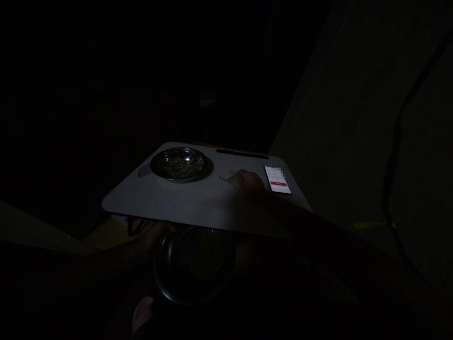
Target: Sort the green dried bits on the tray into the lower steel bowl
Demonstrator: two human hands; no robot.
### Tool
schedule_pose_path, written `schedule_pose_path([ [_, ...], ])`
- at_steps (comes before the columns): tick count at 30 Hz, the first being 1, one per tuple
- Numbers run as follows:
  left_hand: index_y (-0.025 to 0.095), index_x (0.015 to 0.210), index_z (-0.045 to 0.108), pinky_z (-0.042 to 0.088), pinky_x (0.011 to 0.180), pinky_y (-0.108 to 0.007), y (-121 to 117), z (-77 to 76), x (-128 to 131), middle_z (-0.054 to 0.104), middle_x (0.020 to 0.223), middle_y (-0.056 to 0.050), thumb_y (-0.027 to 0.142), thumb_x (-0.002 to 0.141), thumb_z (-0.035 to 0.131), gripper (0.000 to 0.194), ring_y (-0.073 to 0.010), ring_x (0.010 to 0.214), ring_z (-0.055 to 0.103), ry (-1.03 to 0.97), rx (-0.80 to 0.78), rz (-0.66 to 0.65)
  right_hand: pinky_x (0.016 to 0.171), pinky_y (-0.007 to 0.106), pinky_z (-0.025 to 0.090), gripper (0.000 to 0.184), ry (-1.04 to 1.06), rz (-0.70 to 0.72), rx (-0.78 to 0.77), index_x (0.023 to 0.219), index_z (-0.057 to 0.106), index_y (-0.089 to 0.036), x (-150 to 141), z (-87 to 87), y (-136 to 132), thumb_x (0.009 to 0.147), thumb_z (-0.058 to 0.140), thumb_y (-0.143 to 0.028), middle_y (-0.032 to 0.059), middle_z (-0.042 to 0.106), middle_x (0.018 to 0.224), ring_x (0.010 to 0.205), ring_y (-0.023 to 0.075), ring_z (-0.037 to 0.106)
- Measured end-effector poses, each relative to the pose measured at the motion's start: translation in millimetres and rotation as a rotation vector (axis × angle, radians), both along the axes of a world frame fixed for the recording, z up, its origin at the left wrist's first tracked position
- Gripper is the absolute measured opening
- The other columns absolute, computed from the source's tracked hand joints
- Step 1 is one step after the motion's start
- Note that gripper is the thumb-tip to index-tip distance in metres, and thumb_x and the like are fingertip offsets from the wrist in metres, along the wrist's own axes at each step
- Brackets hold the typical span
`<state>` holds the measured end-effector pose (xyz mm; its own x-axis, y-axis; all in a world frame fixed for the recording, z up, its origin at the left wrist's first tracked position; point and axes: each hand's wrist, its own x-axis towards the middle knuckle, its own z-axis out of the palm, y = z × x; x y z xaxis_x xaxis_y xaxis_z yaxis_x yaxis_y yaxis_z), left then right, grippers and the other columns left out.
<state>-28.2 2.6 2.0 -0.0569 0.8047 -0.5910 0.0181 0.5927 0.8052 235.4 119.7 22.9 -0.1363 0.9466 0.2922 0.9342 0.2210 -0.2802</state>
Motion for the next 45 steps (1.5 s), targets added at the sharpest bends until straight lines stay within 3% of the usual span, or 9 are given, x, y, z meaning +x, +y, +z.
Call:
schedule_pose_path([
  [6, 0.016, 0.041, 0.047, 0.032, 0.036, -0.026, 0, 1.6, 0, 0.046, 0.034, 0.0, 0.022, 0.049, 0.047, 0.01, -0.0127, 0.032, 0.042, -0.069, -0.037, -0.021, 0.062, 0.023, 0.036, 0.032, -0.014, 0.019, 0.016, 0.09, 0.055, -0.018, -5, 0.2, 1, 0.079, 0.028, -0.031, 0.0055, 0.06, 0.084, 0.074, 0.0157, 0.053],
  [11, 0.016, 0.043, 0.046, 0.031, 0.037, -0.025, -1, 3.6, 2, 0.045, 0.034, 0.001, 0.02, 0.046, 0.049, 0.006, -0.012, 0.032, 0.041, -0.02, -0.029, 0.053, 0.063, 0.024, 0.036, 0.03, -0.018, 0.011, 0.015, 0.091, 0.055, -0.018, -8, 0.8, 2, 0.078, 0.03, -0.029, 0.0051, 0.06, 0.088, 0.077, 0.0163, 0.053],
  [14, 0.016, 0.042, 0.046, 0.032, 0.037, -0.026, -1, 4.2, 2, 0.044, 0.034, 0.001, 0.021, 0.048, 0.048, 0.008, -0.0119, 0.032, 0.041, -0.034, -0.04, 0.016, 0.064, 0.023, 0.036, 0.03, -0.023, 0.013, 0.012, 0.092, 0.055, -0.018, -9, 1.0, 2, 0.078, 0.03, -0.029, 0.0052, 0.06, 0.09, 0.079, 0.0161, 0.052],
  [19, 0.016, 0.046, 0.048, 0.032, 0.038, -0.025, -1, 2.5, 1, 0.047, 0.038, 0.002, 0.02, 0.048, 0.049, 0.004, -0.012, 0.035, 0.043, 0.04, 0.076, 0.028, 0.063, 0.023, 0.036, 0.031, -0.022, -0.007, 0.006, 0.092, 0.055, -0.018, -6, 1.0, 2, 0.078, 0.029, -0.03, 0.0054, 0.06, 0.088, 0.077, 0.016, 0.053],
  [32, 0.017, 0.046, 0.047, 0.033, 0.038, -0.027, 0, -0.3, -1, 0.046, 0.037, 0.001, 0.019, 0.049, 0.05, 0.004, -0.0132, 0.035, 0.044, 0.037, 0.077, -0.003, 0.062, 0.026, 0.036, 0.032, -0.045, -0.093, 0.037, 0.093, 0.055, -0.019, -4, 10.8, -4, 0.079, 0.029, -0.031, 0.006, 0.061, 0.084, 0.074, 0.018, 0.054],
  [37, 0.017, 0.046, 0.048, 0.033, 0.038, -0.026, -1, 0.4, 1, 0.048, 0.039, 0.001, 0.018, 0.047, 0.051, 0.004, -0.0131, 0.037, 0.044, 0.084, 0.113, 0.057, 0.062, 0.025, 0.036, 0.031, -0.043, -0.068, 0.004, 0.092, 0.055, -0.019, -2, 6.1, 0, 0.079, 0.029, -0.03, 0.006, 0.06, 0.086, 0.075, 0.0174, 0.054],
  [45, 0.017, 0.04, 0.045, 0.032, 0.037, -0.026, 0, 2.3, 0, 0.045, 0.034, 0.0, 0.02, 0.049, 0.049, 0.01, -0.0128, 0.034, 0.043, -0.02, -0.044, 0.026, 0.069, 0.025, 0.037, 0.029, -0.009, 0.024, 0.011, 0.094, 0.054, -0.021, -1, 0.9, 12, 0.078, 0.032, -0.03, 0.0042, 0.059, 0.094, 0.083, 0.0168, 0.052],
])
